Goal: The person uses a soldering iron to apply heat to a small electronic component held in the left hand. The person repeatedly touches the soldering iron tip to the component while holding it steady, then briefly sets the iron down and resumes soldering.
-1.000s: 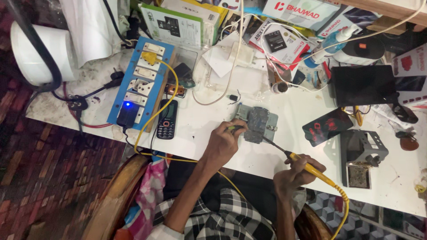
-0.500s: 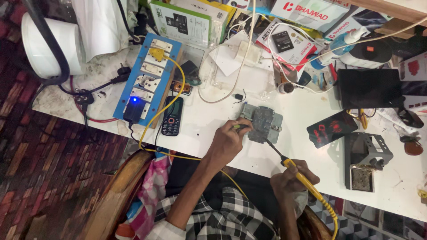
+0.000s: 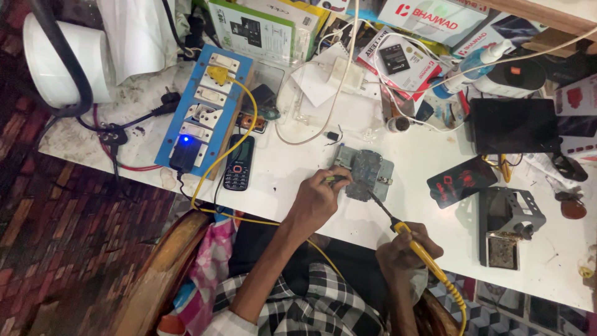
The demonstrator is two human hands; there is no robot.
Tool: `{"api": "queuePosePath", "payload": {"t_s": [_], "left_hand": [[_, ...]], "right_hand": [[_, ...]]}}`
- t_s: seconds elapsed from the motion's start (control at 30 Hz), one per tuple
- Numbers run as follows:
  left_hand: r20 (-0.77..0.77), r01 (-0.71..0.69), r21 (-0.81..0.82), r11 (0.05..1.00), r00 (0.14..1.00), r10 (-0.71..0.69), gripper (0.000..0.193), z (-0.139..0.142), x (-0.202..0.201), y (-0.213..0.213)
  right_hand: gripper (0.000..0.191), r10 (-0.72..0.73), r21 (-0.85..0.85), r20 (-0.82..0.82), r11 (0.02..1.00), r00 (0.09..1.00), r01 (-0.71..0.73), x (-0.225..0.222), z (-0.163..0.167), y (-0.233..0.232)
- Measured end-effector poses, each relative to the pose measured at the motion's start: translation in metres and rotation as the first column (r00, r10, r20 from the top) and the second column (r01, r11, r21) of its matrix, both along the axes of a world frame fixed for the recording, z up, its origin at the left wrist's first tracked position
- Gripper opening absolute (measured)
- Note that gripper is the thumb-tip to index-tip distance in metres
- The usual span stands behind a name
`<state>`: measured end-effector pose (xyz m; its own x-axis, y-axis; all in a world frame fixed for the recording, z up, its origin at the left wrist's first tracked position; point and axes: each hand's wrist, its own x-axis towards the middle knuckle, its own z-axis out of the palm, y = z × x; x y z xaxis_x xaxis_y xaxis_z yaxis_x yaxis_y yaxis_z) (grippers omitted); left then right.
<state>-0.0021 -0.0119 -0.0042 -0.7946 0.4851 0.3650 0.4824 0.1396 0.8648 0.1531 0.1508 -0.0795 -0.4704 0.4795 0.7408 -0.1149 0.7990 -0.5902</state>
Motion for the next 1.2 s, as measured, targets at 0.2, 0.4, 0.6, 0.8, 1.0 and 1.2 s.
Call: {"api": "queuePosePath", "payload": {"t_s": [0.2,0.4,0.6,0.8,1.0,1.2], "left_hand": [[0.006,-0.004,-0.077,0.997,1.000,0.004,0.006,-0.001,0.000,0.000],[0.002,0.026,0.004,1.000,1.000,-0.026,0.015,-0.002,0.000,-0.002],[-0.025,0.008,-0.038,0.999,1.000,-0.009,0.009,-0.002,-0.002,-0.002],[-0.025,0.015,-0.005,1.000,1.000,-0.015,0.014,-0.001,-0.002,-0.001],[-0.153,-0.001,-0.062,0.998,0.988,-0.008,0.009,-0.001,-0.003,-0.003],[-0.061,-0.012,-0.011,1.000,0.998,0.011,0.011,-0.004,-0.002,0.000]], "right_hand": [[0.030,0.010,-0.221,-0.080,0.975,0.997,-0.027,-0.001,-0.011,0.002],[0.041,-0.157,-0.383,-0.049,0.915,0.986,0.127,-0.001,-0.017,0.008],[0.038,-0.040,-0.330,-0.057,0.944,0.998,0.019,0.001,-0.013,0.001],[0.042,-0.075,-0.376,-0.129,0.927,0.989,0.022,-0.002,-0.011,0.001],[0.048,-0.123,-0.395,-0.059,0.914,0.991,0.090,-0.002,-0.006,-0.002],[0.048,-0.113,-0.415,-0.073,0.907,0.991,0.073,-0.006,0.001,-0.002]]}}
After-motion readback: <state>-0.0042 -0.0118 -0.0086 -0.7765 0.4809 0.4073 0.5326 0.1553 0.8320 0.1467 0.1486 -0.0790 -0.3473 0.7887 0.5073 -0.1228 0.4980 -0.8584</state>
